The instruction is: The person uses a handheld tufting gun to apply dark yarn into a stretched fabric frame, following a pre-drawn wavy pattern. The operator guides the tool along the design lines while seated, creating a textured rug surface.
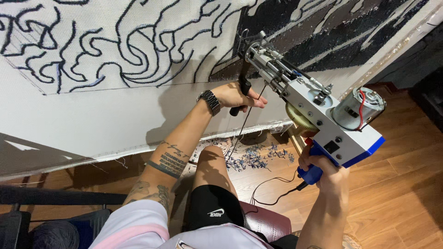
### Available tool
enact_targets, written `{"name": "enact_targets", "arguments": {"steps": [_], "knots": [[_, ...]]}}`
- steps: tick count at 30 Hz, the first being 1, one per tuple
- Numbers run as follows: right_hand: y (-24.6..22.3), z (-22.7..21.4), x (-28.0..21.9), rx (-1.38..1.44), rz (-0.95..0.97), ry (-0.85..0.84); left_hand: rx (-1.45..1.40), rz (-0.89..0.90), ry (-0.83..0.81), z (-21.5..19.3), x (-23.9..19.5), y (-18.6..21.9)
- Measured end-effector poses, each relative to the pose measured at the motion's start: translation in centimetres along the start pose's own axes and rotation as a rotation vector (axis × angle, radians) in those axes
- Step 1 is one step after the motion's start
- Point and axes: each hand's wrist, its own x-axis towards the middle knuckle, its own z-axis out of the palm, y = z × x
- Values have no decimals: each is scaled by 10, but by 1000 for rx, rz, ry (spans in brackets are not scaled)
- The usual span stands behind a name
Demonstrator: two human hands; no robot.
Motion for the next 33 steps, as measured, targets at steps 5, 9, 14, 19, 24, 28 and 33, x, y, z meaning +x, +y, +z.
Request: {"name": "enact_targets", "arguments": {"steps": [5, 9, 14, 19, 24, 28, 33], "knots": [[26, -18, -4, -50, -1, 33, 33, -14, 21, -6, 7, -9], [28, -15, 1, -84, 0, 51, 36, -35, 94, -5, -1, -1], [5, 19, 10, -96, 5, 71, 85, -38, 127, -12, 13, -13], [13, 21, 17, -74, 9, 82, 91, -55, 143, -18, 11, -8], [41, 6, 19, -42, 31, 139, 43, -33, 162, -26, 17, -13], [36, 30, 26, -119, 11, 141, 31, -10, 186, -37, 28, -27], [41, 50, 33, -272, -40, 101, -138, 168, 369, -47, 32, -45]]}}
